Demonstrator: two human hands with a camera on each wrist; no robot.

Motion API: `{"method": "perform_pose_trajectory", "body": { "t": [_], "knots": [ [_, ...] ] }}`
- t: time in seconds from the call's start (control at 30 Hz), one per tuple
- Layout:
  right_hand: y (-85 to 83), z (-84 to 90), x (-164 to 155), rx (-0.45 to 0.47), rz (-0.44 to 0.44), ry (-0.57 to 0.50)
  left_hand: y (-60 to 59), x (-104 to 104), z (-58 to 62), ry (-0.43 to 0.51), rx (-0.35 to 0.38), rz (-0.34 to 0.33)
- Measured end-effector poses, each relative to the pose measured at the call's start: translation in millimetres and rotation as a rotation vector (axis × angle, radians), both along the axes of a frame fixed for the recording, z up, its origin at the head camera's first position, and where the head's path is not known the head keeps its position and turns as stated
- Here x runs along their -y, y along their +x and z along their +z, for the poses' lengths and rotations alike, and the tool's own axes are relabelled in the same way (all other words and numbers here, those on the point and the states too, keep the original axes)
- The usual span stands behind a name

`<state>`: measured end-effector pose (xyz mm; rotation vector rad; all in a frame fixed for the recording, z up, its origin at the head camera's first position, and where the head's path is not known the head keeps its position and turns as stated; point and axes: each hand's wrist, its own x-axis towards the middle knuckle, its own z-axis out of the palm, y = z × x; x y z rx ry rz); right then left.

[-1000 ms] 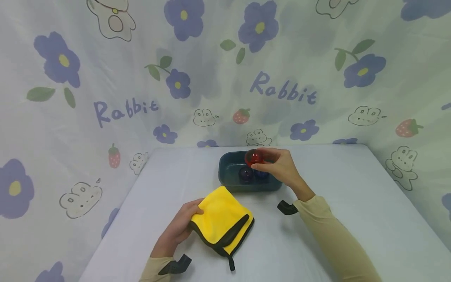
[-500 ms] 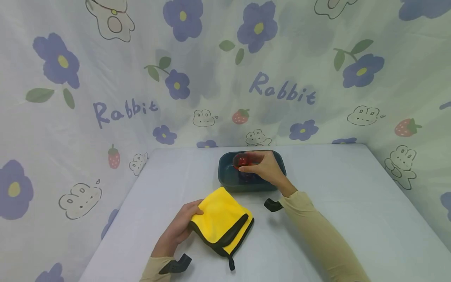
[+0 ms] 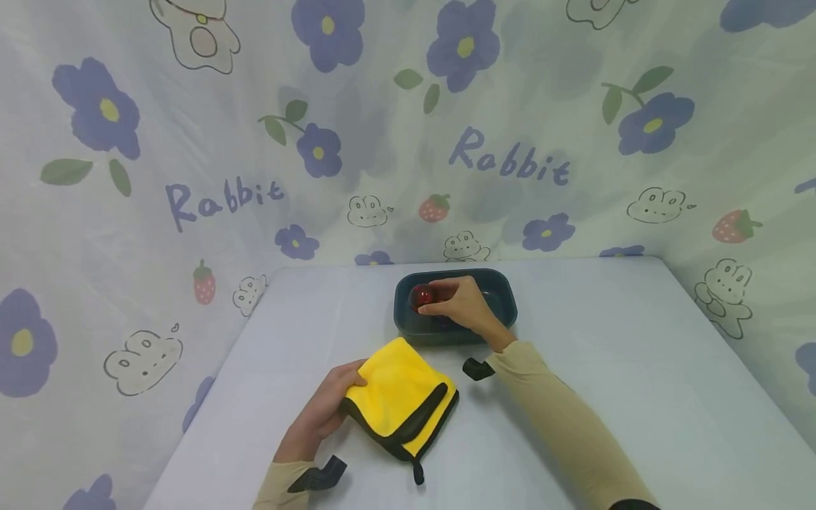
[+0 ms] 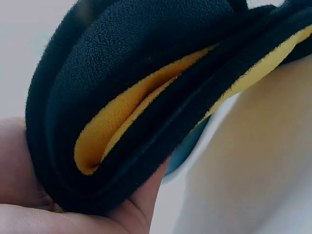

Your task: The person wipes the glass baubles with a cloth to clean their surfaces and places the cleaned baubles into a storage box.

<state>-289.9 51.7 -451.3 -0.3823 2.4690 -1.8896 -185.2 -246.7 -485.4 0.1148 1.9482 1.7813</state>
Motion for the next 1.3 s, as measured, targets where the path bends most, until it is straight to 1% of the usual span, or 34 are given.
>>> {"method": "perform_pose_trajectory", "body": {
  "t": [0.3,0.57,0.73,0.9,1.07,1.3],
  "knots": [
    [-4.0,-6.1,13,0.023,-0.017,0.041,-0.8,0,-2.5,0.005,0.000,-0.012],
    [-5.2,-12.8,23,-0.010,-0.054,0.192,-1.2,0,-3.5,0.011,-0.005,-0.017],
    [-4.5,-12.9,28,-0.053,-0.061,0.246,-0.4,0,-2.7,0.013,-0.013,-0.022],
    [-5.0,-11.9,33,-0.092,-0.049,0.314,-0.6,-1,-2.7,0.009,-0.017,-0.017],
    [-4.6,-5.7,38,-0.120,-0.021,0.405,-0.6,-1,-3.8,0.003,-0.014,-0.004],
    [-6.4,1.4,47,-0.102,0.037,0.543,0.0,-1,-3.1,0.003,-0.012,0.001]
  ]
}}
